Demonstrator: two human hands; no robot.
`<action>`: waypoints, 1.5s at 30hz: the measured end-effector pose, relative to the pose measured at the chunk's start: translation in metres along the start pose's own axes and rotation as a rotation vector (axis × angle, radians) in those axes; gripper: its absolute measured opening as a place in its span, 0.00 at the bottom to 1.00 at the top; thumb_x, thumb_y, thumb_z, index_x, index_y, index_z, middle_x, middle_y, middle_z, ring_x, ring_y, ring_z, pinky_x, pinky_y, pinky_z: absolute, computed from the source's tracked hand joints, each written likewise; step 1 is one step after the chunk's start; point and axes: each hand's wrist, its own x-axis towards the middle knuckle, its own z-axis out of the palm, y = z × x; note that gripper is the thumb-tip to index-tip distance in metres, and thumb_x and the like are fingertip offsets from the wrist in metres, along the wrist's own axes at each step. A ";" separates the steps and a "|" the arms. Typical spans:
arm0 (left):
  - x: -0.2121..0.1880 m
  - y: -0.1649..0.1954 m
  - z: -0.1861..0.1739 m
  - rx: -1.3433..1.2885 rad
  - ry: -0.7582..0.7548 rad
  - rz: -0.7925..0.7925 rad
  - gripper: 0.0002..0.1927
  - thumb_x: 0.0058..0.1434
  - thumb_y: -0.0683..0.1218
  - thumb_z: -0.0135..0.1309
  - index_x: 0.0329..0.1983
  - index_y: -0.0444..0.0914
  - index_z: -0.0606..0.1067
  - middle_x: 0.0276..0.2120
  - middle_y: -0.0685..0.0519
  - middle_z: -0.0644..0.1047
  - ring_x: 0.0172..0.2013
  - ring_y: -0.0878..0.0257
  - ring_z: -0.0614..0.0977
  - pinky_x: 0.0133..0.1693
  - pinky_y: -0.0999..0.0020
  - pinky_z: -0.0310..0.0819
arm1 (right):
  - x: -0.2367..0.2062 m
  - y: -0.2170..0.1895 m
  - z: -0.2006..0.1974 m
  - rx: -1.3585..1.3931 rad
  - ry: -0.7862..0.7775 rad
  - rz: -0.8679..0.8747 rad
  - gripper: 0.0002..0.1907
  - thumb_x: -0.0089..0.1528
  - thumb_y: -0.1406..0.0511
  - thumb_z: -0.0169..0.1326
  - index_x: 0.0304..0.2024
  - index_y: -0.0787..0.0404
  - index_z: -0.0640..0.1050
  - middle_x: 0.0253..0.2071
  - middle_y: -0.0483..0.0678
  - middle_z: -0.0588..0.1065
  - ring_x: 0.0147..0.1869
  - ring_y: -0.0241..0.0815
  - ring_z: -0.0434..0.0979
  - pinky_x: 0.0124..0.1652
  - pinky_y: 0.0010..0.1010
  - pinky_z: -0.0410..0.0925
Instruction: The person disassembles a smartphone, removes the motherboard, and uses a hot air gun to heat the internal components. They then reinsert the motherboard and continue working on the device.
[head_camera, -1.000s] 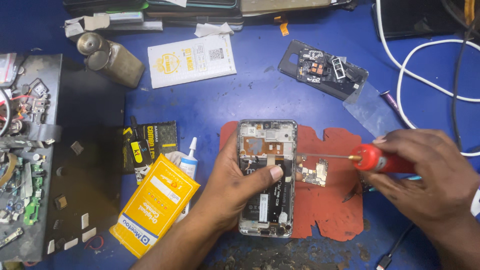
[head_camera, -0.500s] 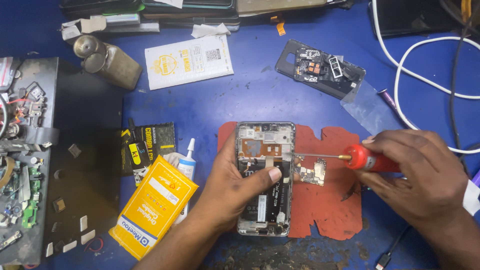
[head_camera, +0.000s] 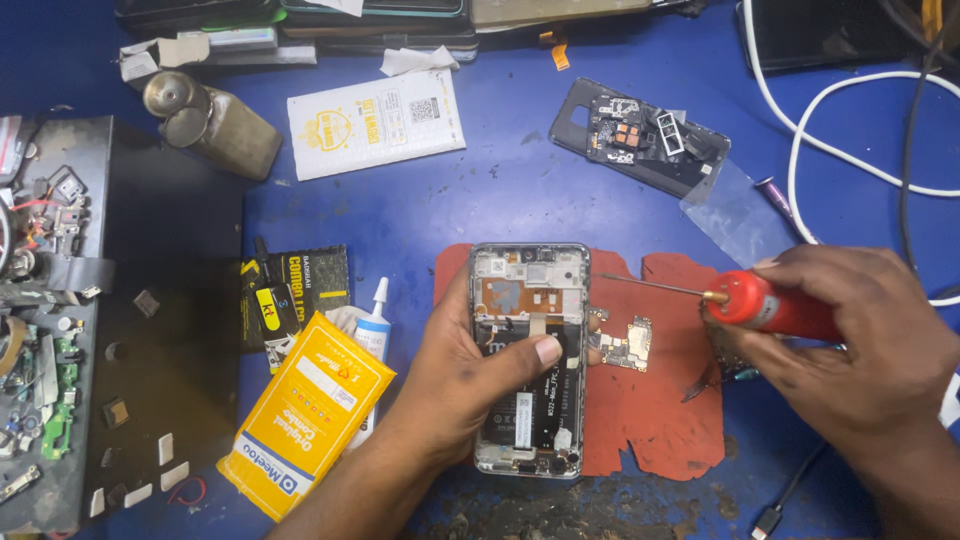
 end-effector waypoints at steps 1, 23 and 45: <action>0.000 0.000 -0.001 -0.002 -0.002 0.007 0.27 0.61 0.35 0.56 0.63 0.34 0.65 0.48 0.46 0.79 0.48 0.59 0.84 0.52 0.60 0.81 | 0.000 0.000 0.000 0.009 0.008 0.011 0.27 0.53 0.63 0.74 0.50 0.64 0.77 0.45 0.53 0.78 0.48 0.48 0.80 0.47 0.35 0.73; 0.002 -0.003 -0.003 0.110 0.054 0.067 0.27 0.61 0.35 0.57 0.63 0.35 0.66 0.49 0.50 0.79 0.50 0.65 0.80 0.54 0.63 0.77 | 0.009 -0.006 0.000 -0.008 -0.058 -0.089 0.25 0.52 0.62 0.74 0.45 0.63 0.76 0.44 0.50 0.79 0.45 0.47 0.80 0.43 0.35 0.72; 0.003 -0.004 -0.005 0.097 0.073 0.056 0.27 0.60 0.35 0.57 0.63 0.36 0.65 0.49 0.50 0.79 0.50 0.64 0.81 0.54 0.63 0.78 | 0.006 0.000 0.003 -0.016 -0.061 -0.118 0.25 0.48 0.61 0.74 0.42 0.63 0.78 0.41 0.50 0.79 0.46 0.48 0.81 0.44 0.39 0.72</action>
